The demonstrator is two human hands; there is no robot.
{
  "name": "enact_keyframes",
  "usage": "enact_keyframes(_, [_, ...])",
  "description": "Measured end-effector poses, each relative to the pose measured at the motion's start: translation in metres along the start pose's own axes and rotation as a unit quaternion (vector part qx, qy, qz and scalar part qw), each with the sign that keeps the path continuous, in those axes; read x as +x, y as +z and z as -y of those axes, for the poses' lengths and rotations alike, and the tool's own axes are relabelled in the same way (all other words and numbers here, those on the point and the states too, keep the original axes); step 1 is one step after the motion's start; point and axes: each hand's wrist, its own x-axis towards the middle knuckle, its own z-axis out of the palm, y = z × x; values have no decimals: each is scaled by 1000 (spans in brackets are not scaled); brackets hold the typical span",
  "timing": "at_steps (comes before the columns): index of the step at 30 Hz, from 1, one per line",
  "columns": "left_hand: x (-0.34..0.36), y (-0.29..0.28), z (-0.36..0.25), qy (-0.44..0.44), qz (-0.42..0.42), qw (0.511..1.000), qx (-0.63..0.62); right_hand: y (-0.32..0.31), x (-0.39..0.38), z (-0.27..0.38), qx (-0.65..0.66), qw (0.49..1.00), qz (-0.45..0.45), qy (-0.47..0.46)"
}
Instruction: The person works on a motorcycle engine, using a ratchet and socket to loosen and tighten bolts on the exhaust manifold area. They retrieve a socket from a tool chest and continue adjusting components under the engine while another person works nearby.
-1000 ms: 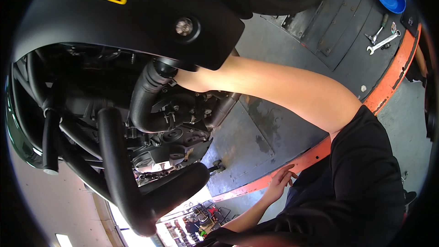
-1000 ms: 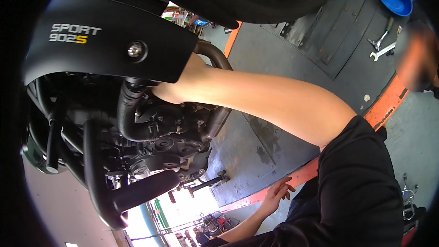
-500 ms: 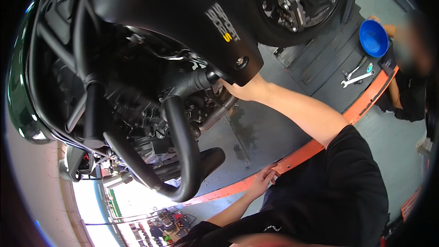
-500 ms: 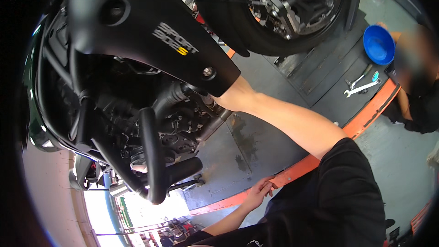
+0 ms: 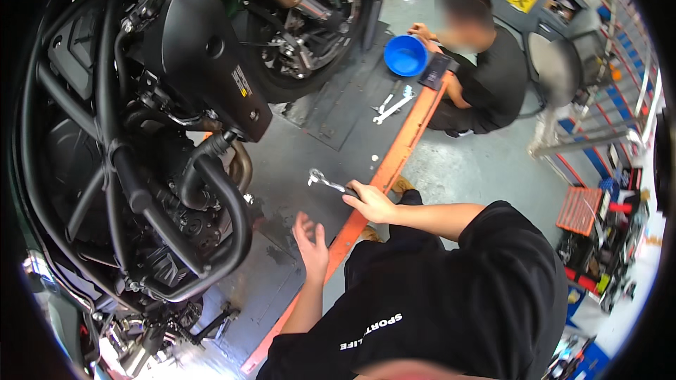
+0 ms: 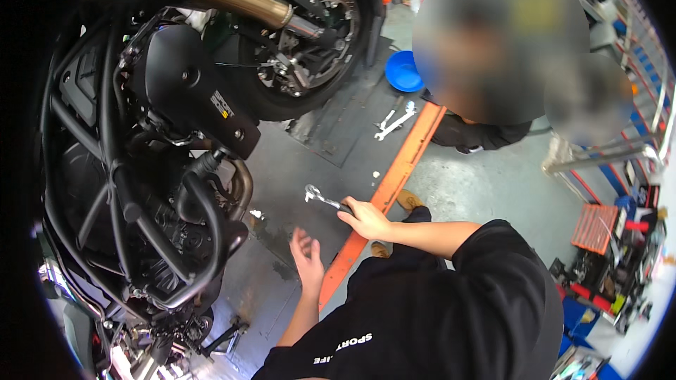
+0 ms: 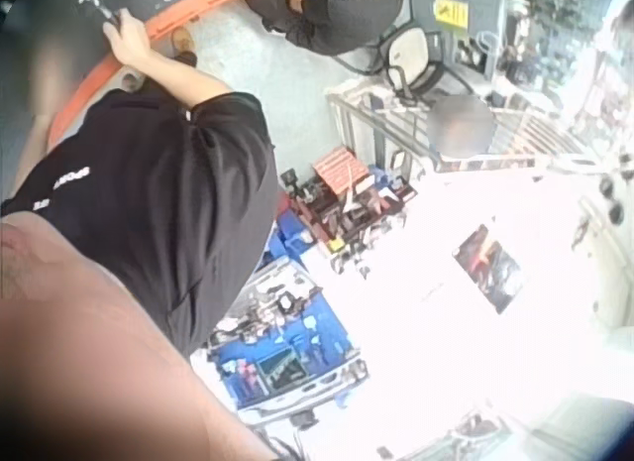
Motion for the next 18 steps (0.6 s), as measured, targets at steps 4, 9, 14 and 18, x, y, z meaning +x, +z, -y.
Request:
enact_keyframes(4, [29,18,5,-71,147,958,-237,14,-70,-46,328,934,33,139])
enact_keyframes(9, [19,36,-38,15,248,928,-279,17,-152,31,518,837,-8,174])
enact_keyframes(14, [-18,65,-90,135,246,904,-323,26,-216,59,695,712,21,93])
enact_keyframes(18, [-50,75,-189,145,363,850,-353,1,-262,84,722,691,32,19])
